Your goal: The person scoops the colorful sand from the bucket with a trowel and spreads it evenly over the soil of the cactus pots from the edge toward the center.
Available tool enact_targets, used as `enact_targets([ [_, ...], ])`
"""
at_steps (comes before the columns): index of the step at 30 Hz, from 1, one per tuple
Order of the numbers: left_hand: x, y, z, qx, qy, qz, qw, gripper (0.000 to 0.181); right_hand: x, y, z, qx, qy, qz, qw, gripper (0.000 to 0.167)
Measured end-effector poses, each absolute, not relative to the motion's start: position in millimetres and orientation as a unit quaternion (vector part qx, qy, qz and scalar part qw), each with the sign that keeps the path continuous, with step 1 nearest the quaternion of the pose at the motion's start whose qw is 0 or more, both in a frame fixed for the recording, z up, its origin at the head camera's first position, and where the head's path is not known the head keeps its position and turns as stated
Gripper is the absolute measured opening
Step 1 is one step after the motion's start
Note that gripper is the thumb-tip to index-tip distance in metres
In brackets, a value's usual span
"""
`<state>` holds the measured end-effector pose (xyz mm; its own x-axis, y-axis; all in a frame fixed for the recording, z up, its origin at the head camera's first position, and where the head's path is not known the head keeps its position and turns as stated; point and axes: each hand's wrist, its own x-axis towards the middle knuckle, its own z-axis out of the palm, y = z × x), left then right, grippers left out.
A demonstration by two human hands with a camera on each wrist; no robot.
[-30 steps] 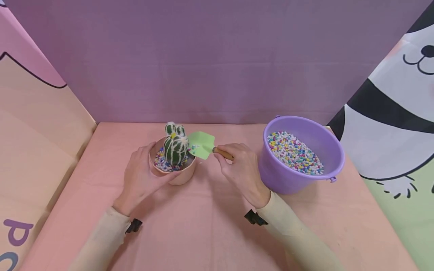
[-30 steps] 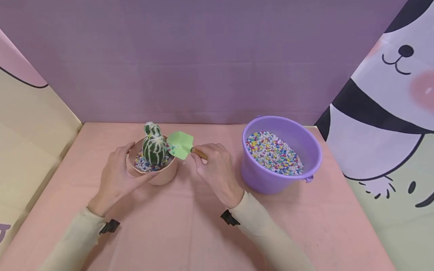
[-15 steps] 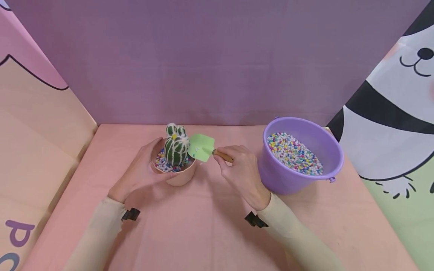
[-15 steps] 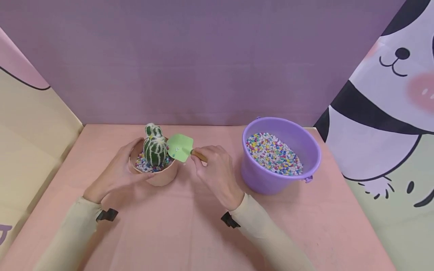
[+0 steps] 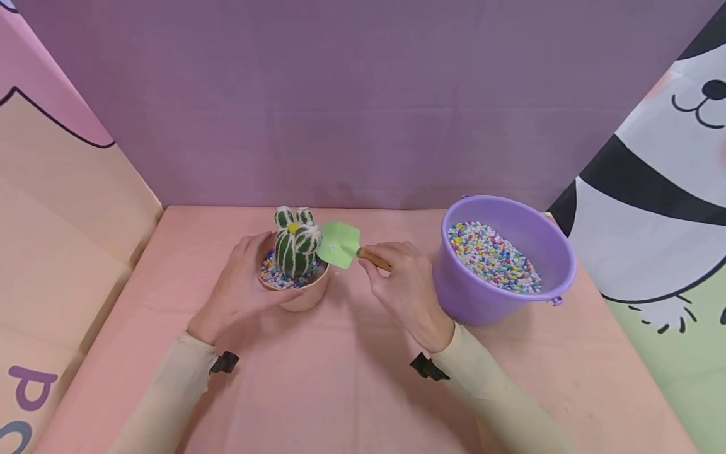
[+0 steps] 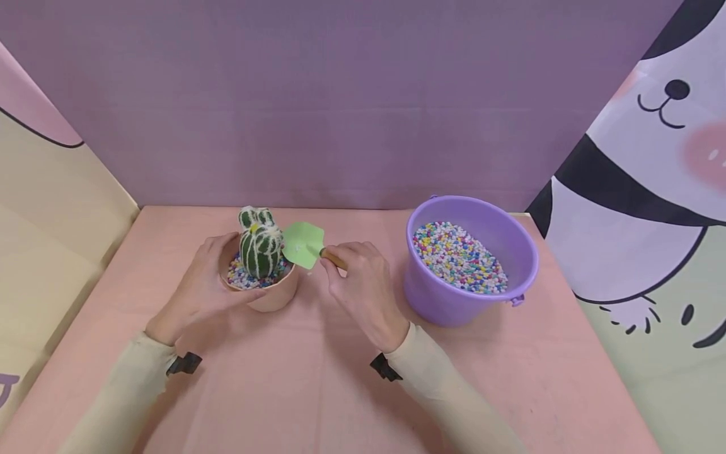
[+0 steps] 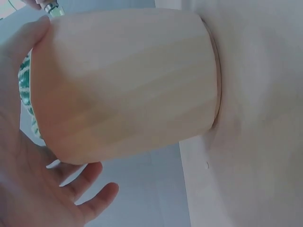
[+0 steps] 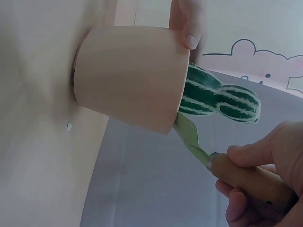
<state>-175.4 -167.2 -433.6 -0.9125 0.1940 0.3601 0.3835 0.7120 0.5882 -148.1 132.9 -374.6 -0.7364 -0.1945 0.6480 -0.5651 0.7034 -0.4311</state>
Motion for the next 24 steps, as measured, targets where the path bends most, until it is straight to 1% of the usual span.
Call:
enact_targets([
  [6, -170, -161, -434, -0.124, -0.922, -0.338, 0.143, 0.123, -147, 133, -375, 0.215, -0.877, 0.311, 0.295, 0.018],
  [9, -167, -157, -434, -0.111, -0.923, -0.334, 0.154, 0.123, -147, 133, -375, 0.215, -0.878, 0.302, 0.302, 0.017],
  [16, -159, -143, -437, -0.071, -0.923, -0.322, 0.199, 0.119, -146, 135, -376, 0.222, -0.874, 0.296, 0.314, 0.016],
  [20, -155, -137, -439, -0.047, -0.923, -0.317, 0.214, 0.117, -144, 136, -376, 0.222, -0.873, 0.298, 0.315, 0.016],
  [24, -153, -135, -439, -0.037, -0.926, -0.307, 0.218, 0.116, -144, 138, -377, 0.221, -0.872, 0.302, 0.316, 0.016],
])
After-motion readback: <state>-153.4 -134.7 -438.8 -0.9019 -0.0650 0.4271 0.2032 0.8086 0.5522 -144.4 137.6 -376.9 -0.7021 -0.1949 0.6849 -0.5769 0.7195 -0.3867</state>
